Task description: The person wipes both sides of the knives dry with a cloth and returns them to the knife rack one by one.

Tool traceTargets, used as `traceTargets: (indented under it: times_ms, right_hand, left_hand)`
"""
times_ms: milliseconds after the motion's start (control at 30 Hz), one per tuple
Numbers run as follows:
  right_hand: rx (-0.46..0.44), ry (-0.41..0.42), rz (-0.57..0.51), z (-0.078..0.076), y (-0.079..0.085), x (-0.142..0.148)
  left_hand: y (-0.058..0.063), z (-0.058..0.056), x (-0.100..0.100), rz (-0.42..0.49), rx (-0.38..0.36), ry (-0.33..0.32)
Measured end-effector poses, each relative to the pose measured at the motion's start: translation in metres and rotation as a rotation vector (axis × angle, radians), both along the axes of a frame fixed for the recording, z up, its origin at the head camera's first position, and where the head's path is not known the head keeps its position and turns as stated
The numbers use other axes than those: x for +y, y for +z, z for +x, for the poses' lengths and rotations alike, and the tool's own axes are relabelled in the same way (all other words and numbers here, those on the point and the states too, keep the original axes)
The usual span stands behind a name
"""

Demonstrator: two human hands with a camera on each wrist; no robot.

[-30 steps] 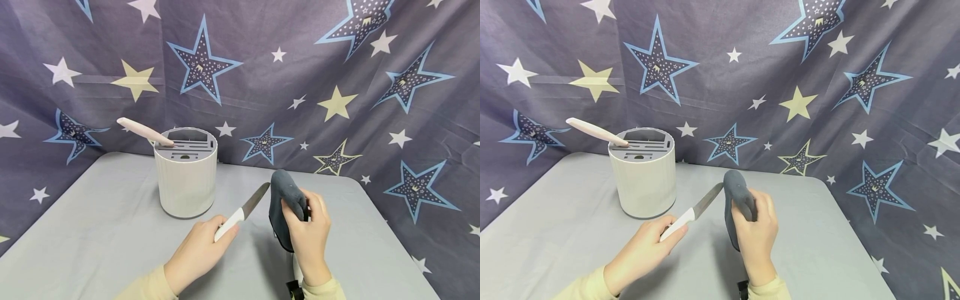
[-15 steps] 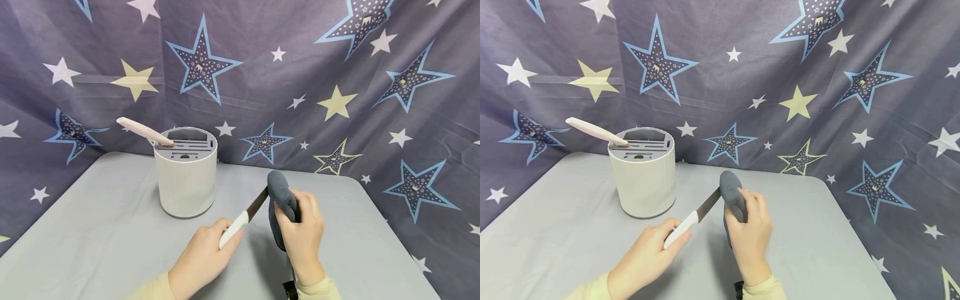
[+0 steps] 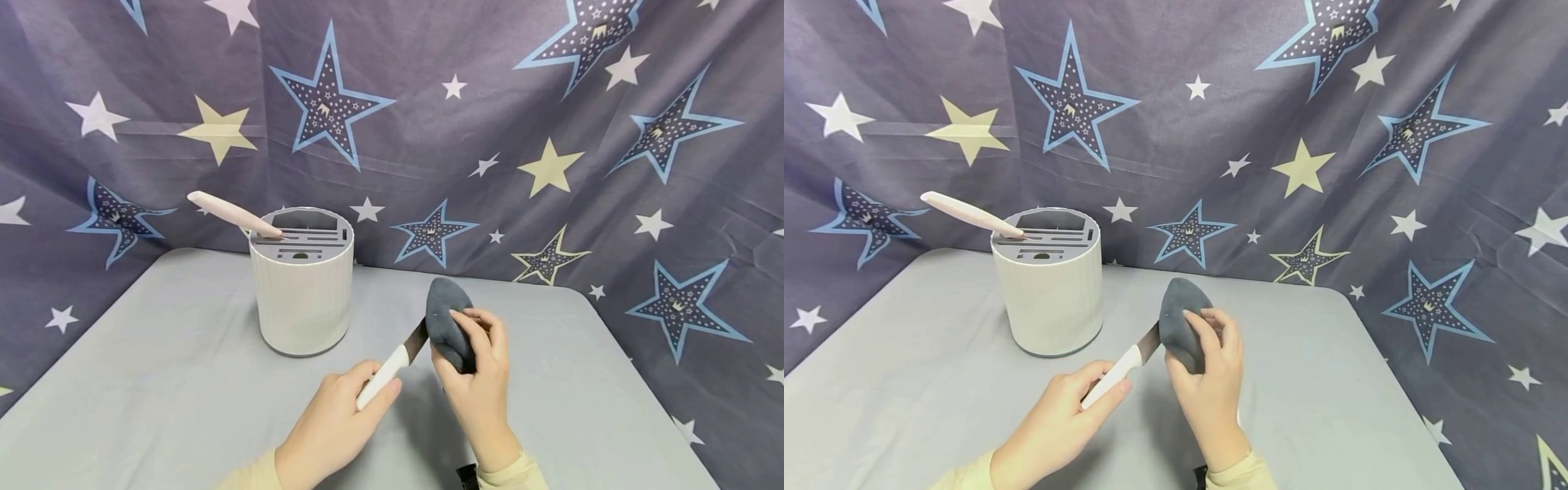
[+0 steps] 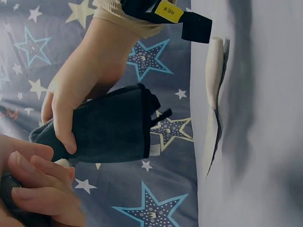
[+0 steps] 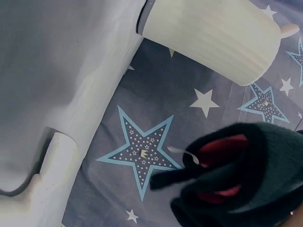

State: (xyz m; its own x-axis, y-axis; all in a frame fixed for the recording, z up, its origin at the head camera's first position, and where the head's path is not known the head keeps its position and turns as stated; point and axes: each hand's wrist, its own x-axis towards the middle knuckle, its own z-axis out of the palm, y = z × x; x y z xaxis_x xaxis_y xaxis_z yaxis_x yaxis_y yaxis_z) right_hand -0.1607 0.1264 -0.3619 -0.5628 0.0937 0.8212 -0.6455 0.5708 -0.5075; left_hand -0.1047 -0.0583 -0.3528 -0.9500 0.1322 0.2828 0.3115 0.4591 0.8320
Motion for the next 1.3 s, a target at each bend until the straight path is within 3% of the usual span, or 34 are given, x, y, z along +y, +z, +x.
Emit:
traceTargets:
  times_ms: [533,933,1300]
  right_hand:
    - [-0.037,0.113,0.105,-0.003,-0.006,0.003]
    - [-0.052,0.054,0.098,-0.003,-0.010,0.000]
    - [0.025,0.015,0.149,0.001,-0.011,-0.006]
  left_hand:
    - [0.006,0.004,0.001,0.151,-0.093,-0.069]
    - [0.005,0.005,0.003,0.168,-0.070,-0.062]
    - [0.006,0.004,0.003,0.143,-0.065,-0.013]
